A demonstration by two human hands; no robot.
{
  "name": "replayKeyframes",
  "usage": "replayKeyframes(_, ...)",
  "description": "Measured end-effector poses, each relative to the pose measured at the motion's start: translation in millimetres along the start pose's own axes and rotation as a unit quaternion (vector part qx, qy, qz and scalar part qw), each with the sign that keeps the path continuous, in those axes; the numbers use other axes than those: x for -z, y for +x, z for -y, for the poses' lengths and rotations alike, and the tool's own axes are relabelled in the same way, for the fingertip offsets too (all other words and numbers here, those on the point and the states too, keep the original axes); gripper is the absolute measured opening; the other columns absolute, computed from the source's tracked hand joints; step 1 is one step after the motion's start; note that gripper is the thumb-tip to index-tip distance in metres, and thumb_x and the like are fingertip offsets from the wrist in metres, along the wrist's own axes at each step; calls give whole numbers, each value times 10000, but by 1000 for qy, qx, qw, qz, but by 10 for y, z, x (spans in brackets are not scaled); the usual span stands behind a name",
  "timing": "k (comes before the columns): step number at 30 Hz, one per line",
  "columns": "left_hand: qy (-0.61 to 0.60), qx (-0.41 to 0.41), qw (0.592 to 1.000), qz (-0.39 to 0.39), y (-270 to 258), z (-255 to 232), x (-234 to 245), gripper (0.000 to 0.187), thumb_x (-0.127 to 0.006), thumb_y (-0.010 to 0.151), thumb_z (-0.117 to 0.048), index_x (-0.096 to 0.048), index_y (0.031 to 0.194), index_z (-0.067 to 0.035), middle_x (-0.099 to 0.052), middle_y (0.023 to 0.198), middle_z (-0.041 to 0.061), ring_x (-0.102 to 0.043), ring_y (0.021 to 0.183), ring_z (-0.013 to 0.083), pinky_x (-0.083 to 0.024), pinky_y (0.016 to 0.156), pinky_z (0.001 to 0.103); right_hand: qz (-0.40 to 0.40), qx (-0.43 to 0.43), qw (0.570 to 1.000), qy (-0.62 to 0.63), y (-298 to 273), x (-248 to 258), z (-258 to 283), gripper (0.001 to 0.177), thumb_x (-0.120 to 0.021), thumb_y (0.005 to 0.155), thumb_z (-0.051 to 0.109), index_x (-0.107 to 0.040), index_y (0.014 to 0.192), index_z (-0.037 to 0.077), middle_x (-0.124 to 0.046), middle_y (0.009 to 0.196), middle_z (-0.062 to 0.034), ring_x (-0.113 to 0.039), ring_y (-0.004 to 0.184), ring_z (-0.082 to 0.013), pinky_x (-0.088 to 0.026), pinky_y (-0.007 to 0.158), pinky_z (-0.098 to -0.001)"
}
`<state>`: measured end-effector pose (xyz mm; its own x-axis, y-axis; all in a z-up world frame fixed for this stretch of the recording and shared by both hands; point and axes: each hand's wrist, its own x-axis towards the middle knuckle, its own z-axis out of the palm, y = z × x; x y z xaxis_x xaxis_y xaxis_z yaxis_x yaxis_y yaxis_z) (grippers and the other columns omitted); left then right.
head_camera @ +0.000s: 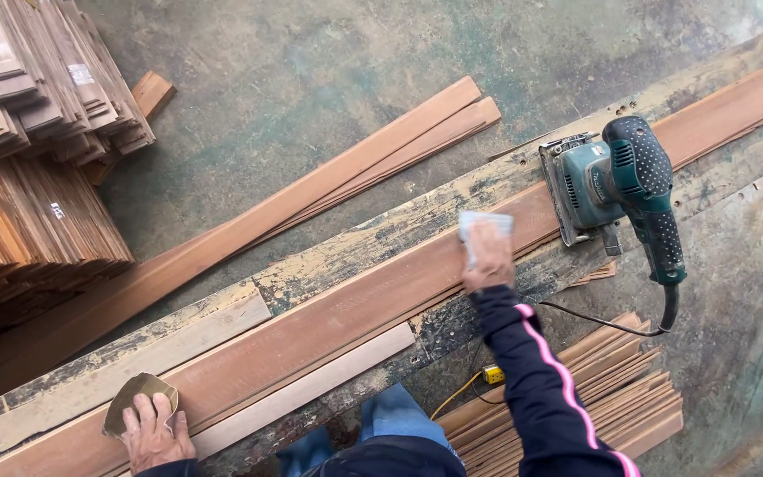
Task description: Manually sanding wooden planks using sheets of sandpaper.
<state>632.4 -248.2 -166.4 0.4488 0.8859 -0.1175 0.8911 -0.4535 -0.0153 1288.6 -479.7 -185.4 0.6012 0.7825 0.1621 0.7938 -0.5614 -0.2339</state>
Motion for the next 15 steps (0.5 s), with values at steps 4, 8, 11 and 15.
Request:
replayKeyframes(4, -5, 5, 1000, 0, -14, -60, 101, 616, -592, 940, -312, -476, 1508, -103, -410, 1629, 245, -419, 1453, 540, -424, 1099, 669, -66, -77, 995, -23, -41, -139, -84, 413, -583, 1032, 225, -613, 1372, -7, -594, 1452, -256, -555, 1365, -397, -399, 1175, -532)
replayKeyframes(8, 1, 6, 1000, -13, -34, -55, 8, 624, -597, 931, -318, -475, 1510, -117, -406, 1646, 233, -416, 1460, 541, -420, 1121, 662, -36, 13, 998, 58, -562, 163, 1201, 489, -611, 896, 83, -621, 1380, 14, -598, 1448, -247, -527, 1402, -387, -376, 1210, -551)
replayKeyframes(11, -4, 4, 1000, -4, 6, -1, 22, 615, -590, 939, -320, -475, 1511, -127, -399, 1654, 231, -414, 1460, 548, -420, 1126, 662, 9, 58, 994, 91, -745, 292, 1144, 575, -657, 784, 47, -639, 1358, 65, -609, 1443, -180, -543, 1387, -333, -367, 1191, -568)
replayKeyframes(15, 6, 4, 1000, 24, -26, 72, -13, 621, -585, 945, -330, -472, 1520, -128, -383, 1655, 245, -407, 1454, 561, -419, 1114, 674, -24, -40, 997, -58, -464, 254, -145, 445, -693, 941, 134, -626, 1375, 64, -592, 1489, -153, -529, 1385, -318, -327, 1190, -582)
